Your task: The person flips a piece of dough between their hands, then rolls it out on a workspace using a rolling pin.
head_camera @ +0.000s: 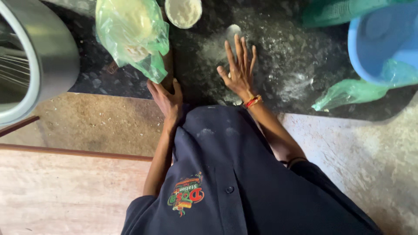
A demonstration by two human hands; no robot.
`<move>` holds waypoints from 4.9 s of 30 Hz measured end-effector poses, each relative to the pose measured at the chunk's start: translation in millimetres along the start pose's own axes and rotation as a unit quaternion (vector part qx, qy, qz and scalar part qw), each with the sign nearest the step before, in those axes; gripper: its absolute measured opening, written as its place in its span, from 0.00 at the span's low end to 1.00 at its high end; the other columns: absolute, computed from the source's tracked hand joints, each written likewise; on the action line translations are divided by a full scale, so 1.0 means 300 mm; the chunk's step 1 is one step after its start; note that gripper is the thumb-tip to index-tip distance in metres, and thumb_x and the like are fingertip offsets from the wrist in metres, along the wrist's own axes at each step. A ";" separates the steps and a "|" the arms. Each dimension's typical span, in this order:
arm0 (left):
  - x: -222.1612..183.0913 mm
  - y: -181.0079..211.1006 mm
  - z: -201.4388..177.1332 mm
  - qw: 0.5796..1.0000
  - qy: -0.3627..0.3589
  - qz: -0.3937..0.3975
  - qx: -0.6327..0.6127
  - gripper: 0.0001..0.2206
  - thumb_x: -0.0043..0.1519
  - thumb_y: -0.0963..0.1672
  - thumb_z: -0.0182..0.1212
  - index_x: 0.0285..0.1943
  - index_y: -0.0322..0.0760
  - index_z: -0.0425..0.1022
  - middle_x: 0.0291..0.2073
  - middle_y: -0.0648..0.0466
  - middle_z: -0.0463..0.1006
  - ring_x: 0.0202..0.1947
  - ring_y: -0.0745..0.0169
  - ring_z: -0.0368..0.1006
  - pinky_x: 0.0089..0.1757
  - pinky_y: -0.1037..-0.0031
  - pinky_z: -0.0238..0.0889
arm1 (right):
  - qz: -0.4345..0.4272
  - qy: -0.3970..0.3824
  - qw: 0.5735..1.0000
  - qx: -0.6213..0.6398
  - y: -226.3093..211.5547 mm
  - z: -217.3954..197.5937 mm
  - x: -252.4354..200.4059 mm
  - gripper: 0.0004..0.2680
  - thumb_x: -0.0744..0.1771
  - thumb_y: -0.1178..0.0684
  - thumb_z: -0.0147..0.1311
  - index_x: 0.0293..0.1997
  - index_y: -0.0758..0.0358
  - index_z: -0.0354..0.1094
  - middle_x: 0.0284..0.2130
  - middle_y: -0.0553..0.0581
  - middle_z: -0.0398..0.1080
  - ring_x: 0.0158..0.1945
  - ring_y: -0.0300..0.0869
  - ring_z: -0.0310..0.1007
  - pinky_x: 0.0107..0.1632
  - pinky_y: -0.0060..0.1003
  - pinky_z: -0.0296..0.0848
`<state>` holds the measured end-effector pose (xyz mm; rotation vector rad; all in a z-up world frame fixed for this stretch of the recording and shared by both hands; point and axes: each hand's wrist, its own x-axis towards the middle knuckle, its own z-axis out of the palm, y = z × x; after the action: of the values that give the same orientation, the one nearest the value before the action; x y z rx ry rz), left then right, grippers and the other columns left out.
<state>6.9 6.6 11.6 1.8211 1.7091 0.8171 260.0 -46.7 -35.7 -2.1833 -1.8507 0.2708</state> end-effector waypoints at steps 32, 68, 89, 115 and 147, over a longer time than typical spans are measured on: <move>-0.031 -0.047 0.027 0.998 0.047 0.037 0.036 0.23 0.62 0.42 0.66 0.63 0.29 0.64 0.60 0.40 0.67 0.61 0.36 0.64 0.58 0.54 0.59 | 0.032 -0.184 0.965 0.186 0.049 -0.290 -0.075 0.11 0.63 0.58 0.68 0.45 0.61 0.70 0.39 0.57 0.77 0.43 0.49 0.80 0.45 0.44 0.74; -0.033 -0.047 0.014 0.996 0.062 0.052 0.026 0.24 0.59 0.42 0.68 0.62 0.28 0.65 0.59 0.39 0.67 0.58 0.36 0.64 0.55 0.54 0.60 | -0.161 0.041 0.985 0.044 0.044 -0.168 -0.051 0.15 0.67 0.56 0.61 0.60 0.66 0.72 0.59 0.61 0.71 0.61 0.53 0.71 0.63 0.47 0.66; -0.034 -0.014 -0.011 0.995 0.083 0.059 0.024 0.22 0.57 0.42 0.66 0.59 0.31 0.66 0.58 0.40 0.69 0.56 0.37 0.67 0.52 0.55 0.61 | -0.142 -0.261 0.948 0.109 0.099 -0.286 0.135 0.09 0.61 0.60 0.64 0.42 0.62 0.71 0.37 0.57 0.75 0.44 0.51 0.77 0.48 0.46 0.73; -0.025 -0.013 -0.033 0.997 0.066 0.043 0.006 0.21 0.58 0.41 0.67 0.59 0.32 0.67 0.56 0.42 0.69 0.56 0.39 0.67 0.52 0.56 0.61 | -0.496 0.118 0.860 0.020 -0.162 -0.171 0.652 0.11 0.65 0.65 0.56 0.52 0.66 0.74 0.50 0.59 0.74 0.56 0.51 0.75 0.60 0.47 0.73; -0.025 -0.019 -0.023 0.997 0.060 0.039 0.016 0.22 0.58 0.42 0.67 0.61 0.31 0.66 0.59 0.42 0.68 0.58 0.39 0.66 0.53 0.56 0.60 | -0.319 -0.058 0.939 0.114 -0.099 -0.079 0.721 0.12 0.63 0.64 0.59 0.49 0.53 0.80 0.36 0.63 0.78 0.43 0.52 0.78 0.71 0.56 0.53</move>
<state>-2.2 -0.8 11.6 1.9065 1.7427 0.9526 276.0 169.0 2.5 -1.3458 -2.3340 0.4502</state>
